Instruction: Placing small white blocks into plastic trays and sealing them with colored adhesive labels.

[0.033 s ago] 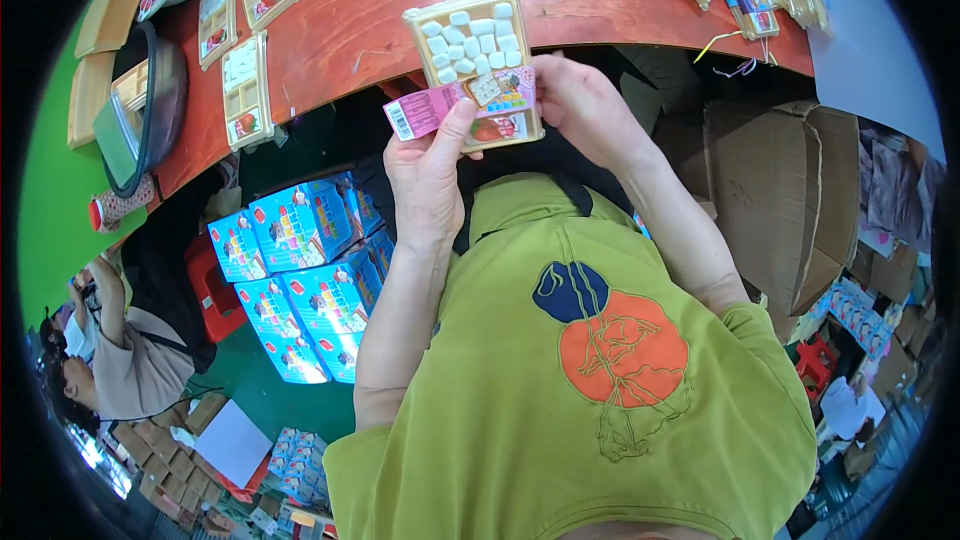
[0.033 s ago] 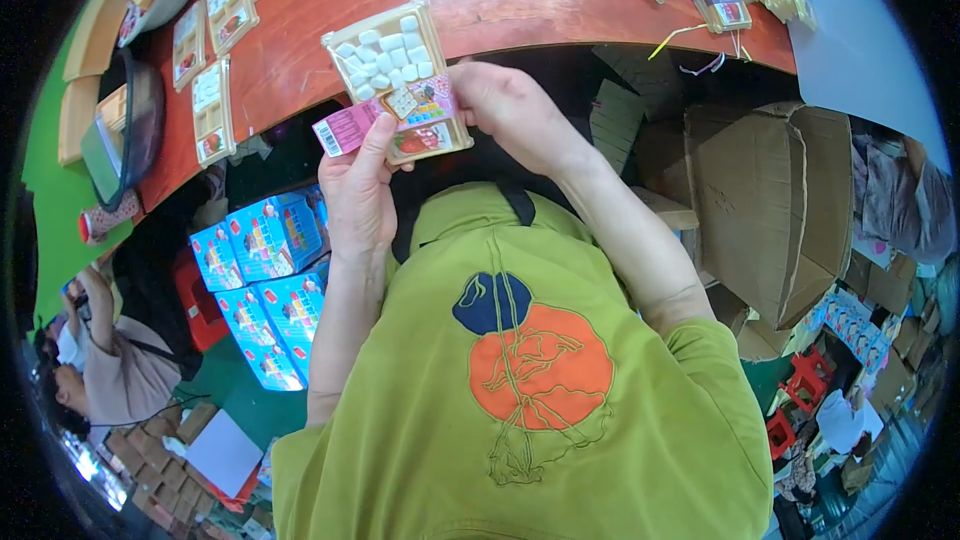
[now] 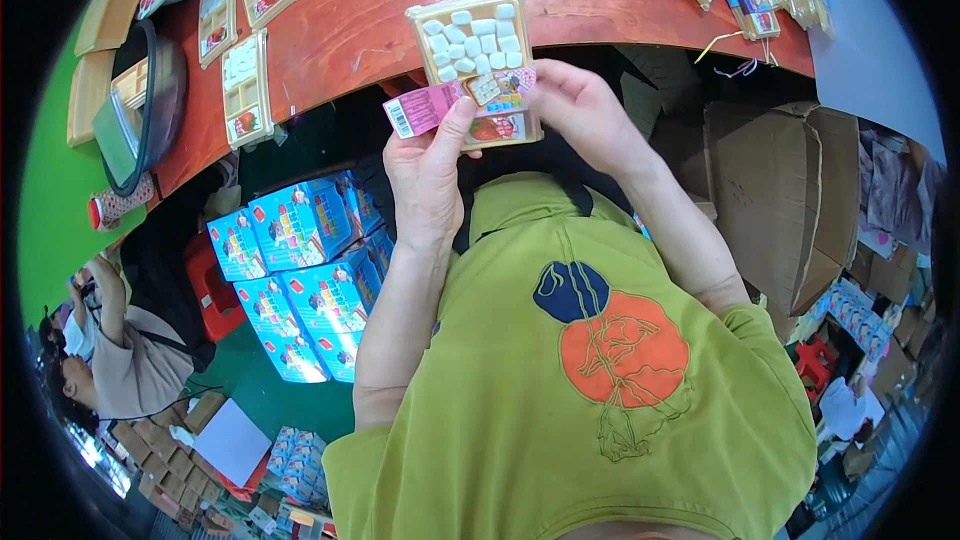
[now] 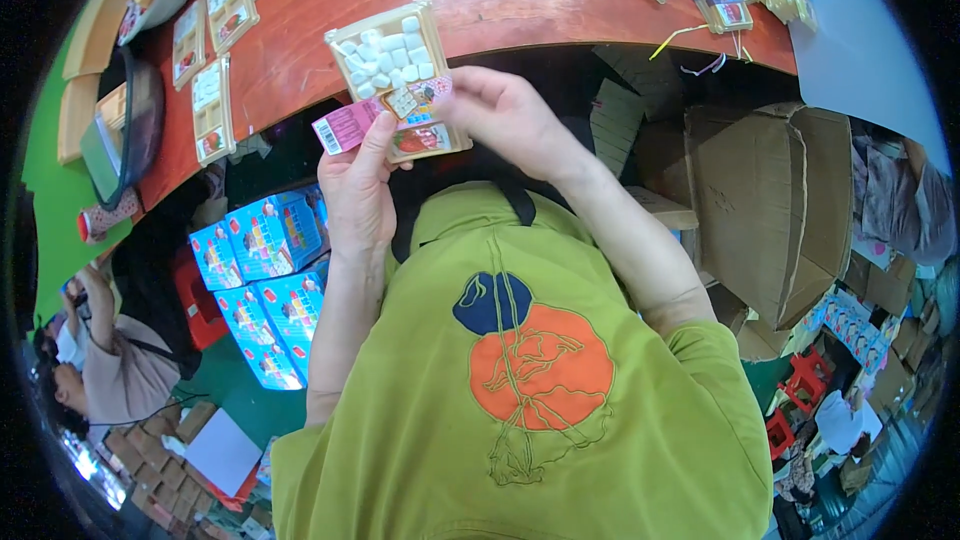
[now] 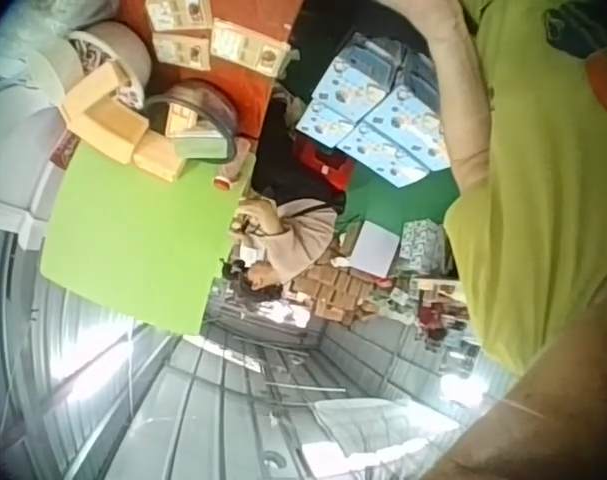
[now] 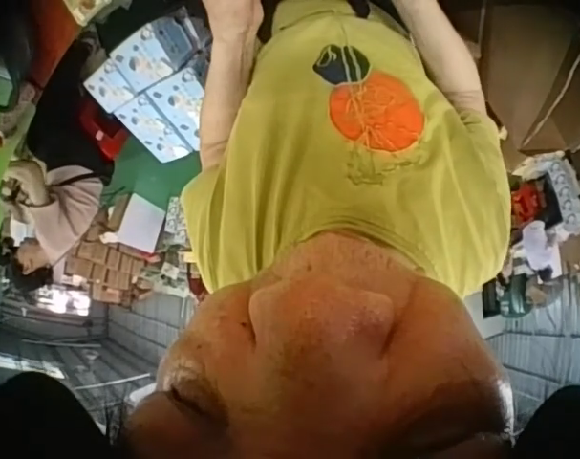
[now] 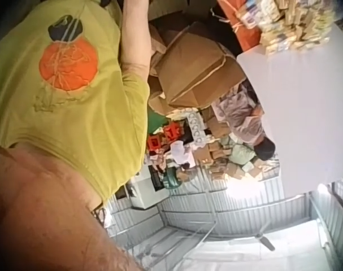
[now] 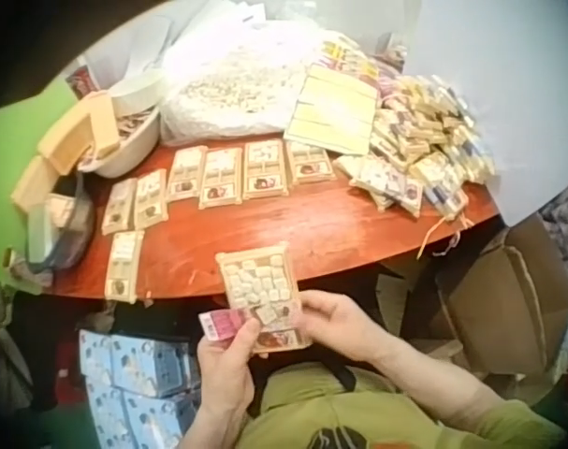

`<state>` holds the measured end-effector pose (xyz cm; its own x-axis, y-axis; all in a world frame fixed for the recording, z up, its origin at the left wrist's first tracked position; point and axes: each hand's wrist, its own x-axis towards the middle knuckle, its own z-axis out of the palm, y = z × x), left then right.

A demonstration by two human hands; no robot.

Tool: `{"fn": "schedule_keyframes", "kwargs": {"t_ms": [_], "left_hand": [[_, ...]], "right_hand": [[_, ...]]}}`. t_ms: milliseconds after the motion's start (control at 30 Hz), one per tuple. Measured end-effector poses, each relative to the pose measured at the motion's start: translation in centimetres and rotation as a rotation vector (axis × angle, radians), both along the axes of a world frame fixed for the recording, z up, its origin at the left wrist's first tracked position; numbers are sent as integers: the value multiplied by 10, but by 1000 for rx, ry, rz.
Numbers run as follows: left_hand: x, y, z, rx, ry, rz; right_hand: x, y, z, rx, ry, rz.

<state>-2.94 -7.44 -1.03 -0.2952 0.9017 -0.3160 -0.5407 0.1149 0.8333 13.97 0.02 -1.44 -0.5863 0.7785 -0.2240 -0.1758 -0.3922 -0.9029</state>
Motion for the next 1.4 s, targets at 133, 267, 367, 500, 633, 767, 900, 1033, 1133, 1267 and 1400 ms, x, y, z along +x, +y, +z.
{"fn": "schedule_keyframes", "kwargs": {"t_ms": [133, 267, 367, 500, 633, 767, 900, 1033, 1133, 1267, 1400], "left_hand": [[0, 1, 6, 41, 93, 6], [-1, -1, 16, 102, 62, 24], [-10, -6, 14, 232, 91, -100], [-16, -12, 6, 206, 100, -122], [-12, -10, 9, 198, 48, -66], [-8, -9, 13, 140, -16, -14], [-11, -9, 12, 164, 12, -1], [-17, -11, 10, 167, 57, -31], [-16, -5, 10, 200, 90, 41], [-20, -20, 4, 291, 341, 177], [-19, -30, 22, 301, 399, 104]], "right_hand": [[-5, -10, 11, 99, 4, 3], [-1, -9, 14, 285, -17, 82], [5, 0, 22, 435, -88, 239], [0, 1, 30, 591, -88, 294], [-4, -12, 9, 441, -1, -30], [-9, -20, 18, 494, -115, -222], [-12, -17, 19, 566, -194, -207], [-9, -17, 22, 517, -90, -86], [-1, -18, 29, 1020, -190, -64], [-3, -21, 40, 1413, -214, -222], [2, -19, 45, 1569, -267, -216]]}}
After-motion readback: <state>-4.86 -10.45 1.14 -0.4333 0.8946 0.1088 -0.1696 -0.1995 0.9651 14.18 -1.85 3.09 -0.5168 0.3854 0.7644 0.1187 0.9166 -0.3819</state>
